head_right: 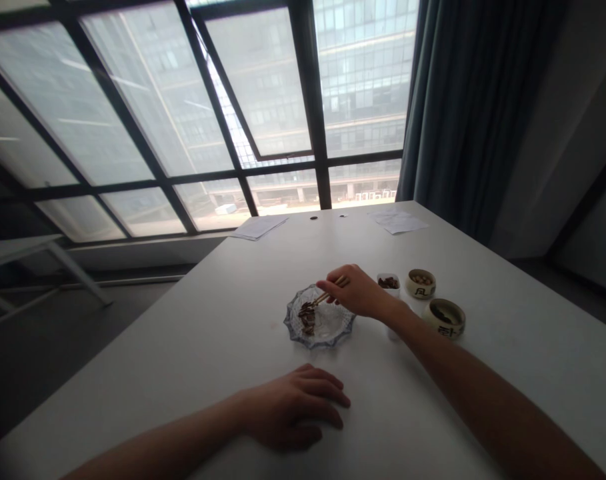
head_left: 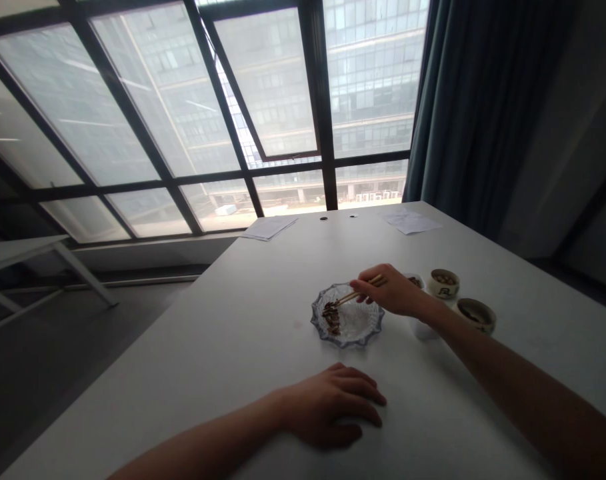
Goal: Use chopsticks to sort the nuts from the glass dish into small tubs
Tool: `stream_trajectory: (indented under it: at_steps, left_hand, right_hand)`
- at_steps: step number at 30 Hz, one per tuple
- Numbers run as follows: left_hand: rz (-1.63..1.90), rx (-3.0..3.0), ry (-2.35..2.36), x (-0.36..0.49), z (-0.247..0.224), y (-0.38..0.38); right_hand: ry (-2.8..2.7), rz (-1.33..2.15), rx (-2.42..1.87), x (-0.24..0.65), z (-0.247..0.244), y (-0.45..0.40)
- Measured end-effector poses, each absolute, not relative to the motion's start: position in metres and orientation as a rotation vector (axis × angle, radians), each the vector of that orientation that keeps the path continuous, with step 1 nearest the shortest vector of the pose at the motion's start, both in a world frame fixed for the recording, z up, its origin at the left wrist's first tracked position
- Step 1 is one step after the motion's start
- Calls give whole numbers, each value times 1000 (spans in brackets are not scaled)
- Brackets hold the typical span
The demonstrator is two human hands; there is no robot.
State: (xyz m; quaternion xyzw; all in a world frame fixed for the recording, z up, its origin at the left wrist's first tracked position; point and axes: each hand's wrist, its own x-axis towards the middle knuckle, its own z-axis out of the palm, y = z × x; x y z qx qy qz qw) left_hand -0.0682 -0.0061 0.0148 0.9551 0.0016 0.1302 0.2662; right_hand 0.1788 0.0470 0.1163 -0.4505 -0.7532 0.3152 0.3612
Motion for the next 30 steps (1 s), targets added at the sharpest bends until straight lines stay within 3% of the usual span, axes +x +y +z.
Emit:
stream_trajectory:
  at_steps: [9, 19, 30]
  left_hand:
    - [330, 2594, 17, -69, 16, -6]
    - [320, 2586, 28, -69, 18, -7]
    - [284, 2582, 22, -70, 18, -5]
  right_hand:
    - [-1925, 712, -1182, 187, 135, 38]
    - [-1553, 474, -1469, 269, 183, 14]
    - [-1515, 379, -1608, 282, 189, 12]
